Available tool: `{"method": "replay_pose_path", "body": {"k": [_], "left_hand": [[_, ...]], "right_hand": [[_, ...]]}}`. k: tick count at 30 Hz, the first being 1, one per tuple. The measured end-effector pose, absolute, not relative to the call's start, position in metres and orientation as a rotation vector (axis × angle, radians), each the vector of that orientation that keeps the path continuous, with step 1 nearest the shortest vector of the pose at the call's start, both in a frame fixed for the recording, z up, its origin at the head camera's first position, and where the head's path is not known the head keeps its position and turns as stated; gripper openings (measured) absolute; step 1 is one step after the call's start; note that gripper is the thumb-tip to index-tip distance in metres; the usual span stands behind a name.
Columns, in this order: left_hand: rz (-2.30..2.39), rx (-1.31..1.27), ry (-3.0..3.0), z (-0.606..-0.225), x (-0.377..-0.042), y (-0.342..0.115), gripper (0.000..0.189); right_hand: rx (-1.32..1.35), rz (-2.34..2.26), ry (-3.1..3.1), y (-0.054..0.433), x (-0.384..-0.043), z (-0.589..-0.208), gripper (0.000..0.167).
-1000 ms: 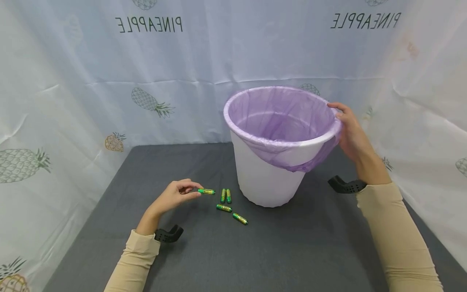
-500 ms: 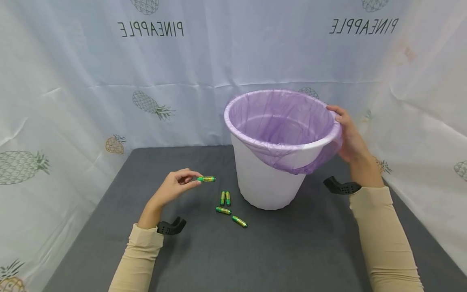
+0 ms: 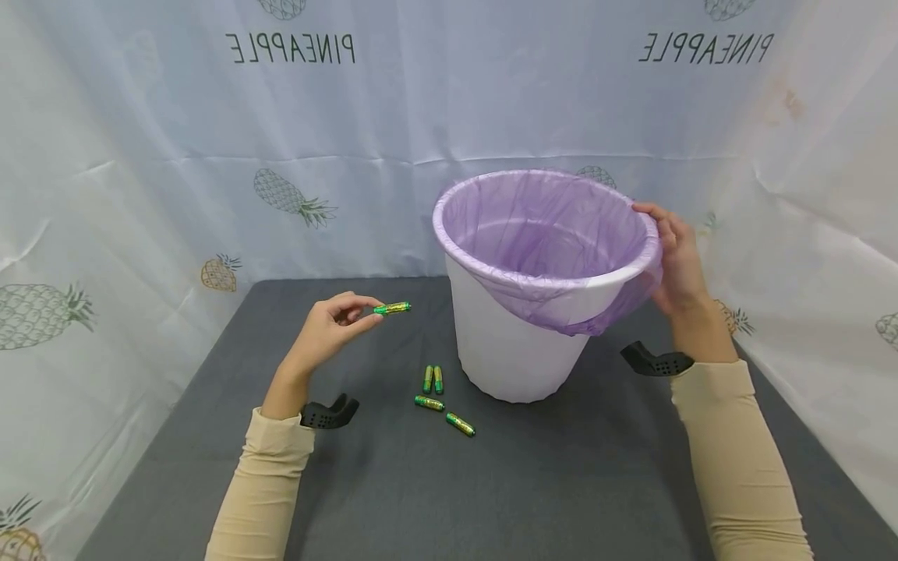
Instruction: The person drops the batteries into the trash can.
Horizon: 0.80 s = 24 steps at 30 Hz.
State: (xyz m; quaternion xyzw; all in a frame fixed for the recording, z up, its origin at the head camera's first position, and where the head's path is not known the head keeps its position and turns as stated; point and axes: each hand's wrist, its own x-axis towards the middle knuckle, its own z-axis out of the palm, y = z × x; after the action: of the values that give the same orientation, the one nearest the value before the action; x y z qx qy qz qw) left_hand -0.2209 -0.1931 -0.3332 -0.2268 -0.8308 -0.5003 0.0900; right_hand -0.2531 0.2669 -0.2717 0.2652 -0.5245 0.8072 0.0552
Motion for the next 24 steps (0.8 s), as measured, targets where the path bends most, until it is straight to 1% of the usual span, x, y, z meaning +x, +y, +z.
{"method": "replay_pose_path", "body": {"k": [1,3,8,12,19,24], "left_hand": [[-1.483,-0.666,-2.457,-0.33,-0.221,-0.192,0.016],[-1.463,-0.649,-2.435,-0.324,-0.221,-0.191,0.015],[-1.397,-0.625,-2.405,-0.311,-0.221,-0.186,0.015],[-1.375,-0.624,-2.361,-0.301,-0.221,-0.182,0.014],[-1.368,-0.634,-2.293,-0.289,-0.219,-0.177,0.013],[-1.392,-0.646,-2.266,-0.283,-0.22,-0.175,0.012]], "right_hand": [[0.803,2.447,-1.597,0.267,-0.253,-0.271,0.035],[0.79,2.424,-1.63,0.267,-0.252,-0.271,0.037],[0.742,2.358,-1.701,0.267,-0.252,-0.273,0.024],[0.701,2.371,-1.682,0.267,-0.252,-0.273,0.023],[0.758,2.41,-1.631,0.266,-0.252,-0.273,0.023],[0.709,2.424,-1.63,0.265,-0.253,-0.273,0.022]]}}
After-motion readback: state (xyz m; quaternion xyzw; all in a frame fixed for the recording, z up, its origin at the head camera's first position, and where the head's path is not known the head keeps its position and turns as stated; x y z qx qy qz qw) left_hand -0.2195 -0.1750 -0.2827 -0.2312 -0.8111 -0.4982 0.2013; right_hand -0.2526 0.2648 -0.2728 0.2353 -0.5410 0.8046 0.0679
